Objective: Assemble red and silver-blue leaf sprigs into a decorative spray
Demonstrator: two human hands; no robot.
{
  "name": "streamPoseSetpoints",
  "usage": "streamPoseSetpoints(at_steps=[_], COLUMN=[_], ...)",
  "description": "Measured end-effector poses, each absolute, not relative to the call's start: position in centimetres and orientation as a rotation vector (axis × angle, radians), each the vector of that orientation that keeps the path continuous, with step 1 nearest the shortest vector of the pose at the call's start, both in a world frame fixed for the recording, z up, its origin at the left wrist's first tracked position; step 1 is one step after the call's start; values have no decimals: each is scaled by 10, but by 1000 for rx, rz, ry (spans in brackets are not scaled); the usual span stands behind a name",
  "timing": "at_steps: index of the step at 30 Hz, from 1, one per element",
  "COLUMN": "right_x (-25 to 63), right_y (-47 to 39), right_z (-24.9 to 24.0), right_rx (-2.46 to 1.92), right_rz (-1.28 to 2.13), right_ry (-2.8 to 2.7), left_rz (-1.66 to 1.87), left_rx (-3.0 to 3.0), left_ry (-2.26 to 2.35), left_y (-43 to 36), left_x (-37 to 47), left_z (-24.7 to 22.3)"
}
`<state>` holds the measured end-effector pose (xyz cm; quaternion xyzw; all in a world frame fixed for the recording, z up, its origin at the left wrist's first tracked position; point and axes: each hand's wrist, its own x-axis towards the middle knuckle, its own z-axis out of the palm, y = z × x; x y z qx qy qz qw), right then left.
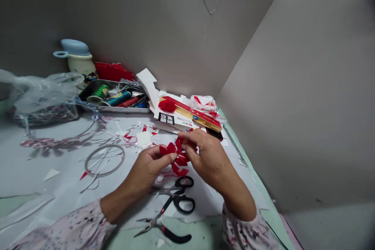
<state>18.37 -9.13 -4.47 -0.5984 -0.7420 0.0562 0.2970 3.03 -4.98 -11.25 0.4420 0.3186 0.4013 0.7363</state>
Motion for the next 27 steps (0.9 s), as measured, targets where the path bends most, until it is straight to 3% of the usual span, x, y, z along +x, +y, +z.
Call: streamPoseSetpoints(at_steps=[27], right_x=[184], right_y=[-92], right_z=[-44], right_rx=[-1587], right_rz=[157], right_ry=[-1982], left_rz=[895], left_rx=[979], left_ry=[677], left_y=[-49], left_x=[31], left_z=[-116])
